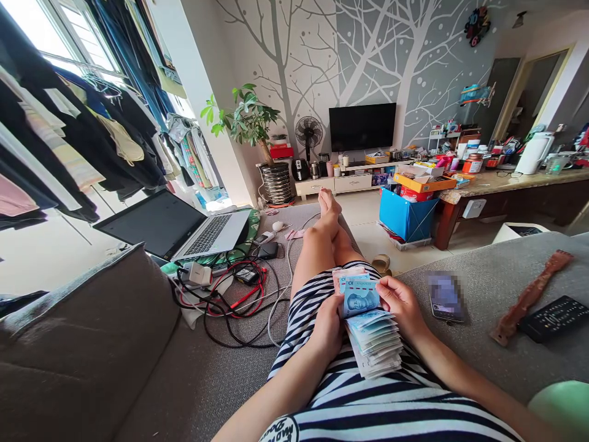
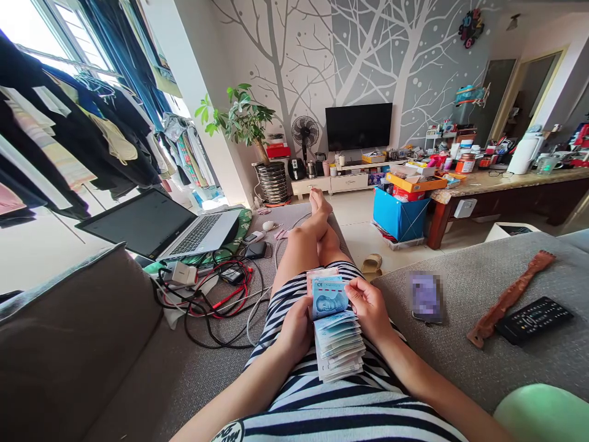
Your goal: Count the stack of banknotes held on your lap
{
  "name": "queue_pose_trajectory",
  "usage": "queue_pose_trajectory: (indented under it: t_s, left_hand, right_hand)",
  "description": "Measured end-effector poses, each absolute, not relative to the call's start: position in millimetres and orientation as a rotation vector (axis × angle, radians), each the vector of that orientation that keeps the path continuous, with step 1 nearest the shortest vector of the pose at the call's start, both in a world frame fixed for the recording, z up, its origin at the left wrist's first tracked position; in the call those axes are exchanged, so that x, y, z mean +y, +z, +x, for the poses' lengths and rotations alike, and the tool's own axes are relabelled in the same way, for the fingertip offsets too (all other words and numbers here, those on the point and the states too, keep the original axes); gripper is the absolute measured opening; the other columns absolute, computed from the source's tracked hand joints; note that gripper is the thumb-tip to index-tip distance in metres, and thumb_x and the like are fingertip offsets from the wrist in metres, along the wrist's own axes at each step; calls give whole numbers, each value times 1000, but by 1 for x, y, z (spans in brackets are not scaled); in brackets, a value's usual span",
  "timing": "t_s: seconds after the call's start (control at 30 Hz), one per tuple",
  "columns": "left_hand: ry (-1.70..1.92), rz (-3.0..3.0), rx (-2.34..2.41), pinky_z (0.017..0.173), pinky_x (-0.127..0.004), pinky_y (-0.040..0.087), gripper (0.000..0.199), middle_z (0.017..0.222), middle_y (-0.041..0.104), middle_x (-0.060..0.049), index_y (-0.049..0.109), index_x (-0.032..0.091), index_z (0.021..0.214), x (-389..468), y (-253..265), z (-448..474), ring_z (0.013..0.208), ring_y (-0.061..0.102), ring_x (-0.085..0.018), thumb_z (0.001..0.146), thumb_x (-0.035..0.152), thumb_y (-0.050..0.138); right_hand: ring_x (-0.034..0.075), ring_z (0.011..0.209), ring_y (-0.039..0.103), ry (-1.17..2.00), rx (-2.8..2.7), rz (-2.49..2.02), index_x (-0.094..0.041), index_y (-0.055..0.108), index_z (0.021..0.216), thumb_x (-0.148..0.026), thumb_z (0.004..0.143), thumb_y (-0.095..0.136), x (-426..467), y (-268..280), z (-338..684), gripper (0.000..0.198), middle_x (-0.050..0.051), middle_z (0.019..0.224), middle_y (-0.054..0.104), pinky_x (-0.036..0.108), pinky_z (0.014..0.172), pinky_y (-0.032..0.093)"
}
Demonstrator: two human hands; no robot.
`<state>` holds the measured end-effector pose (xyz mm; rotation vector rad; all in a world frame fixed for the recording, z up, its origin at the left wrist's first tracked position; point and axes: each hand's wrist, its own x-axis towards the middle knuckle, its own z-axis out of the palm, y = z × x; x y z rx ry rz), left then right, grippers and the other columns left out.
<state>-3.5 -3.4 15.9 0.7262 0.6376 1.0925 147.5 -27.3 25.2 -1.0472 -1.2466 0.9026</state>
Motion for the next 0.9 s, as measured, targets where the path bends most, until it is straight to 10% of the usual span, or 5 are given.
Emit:
queue_pose_trajectory:
  t_s: [0.9]
  left_hand:
    - [1070,696,652,68,-29,48,21,76,71,-7,67,11,86,-4,20,-4,67,64,-18,68,18,58]
  right_hand:
    - [9,48,35,884,-1317,-1128,-19,42,58,-50,76,57,-11,7,152,39,-5,51,39,21,45,27]
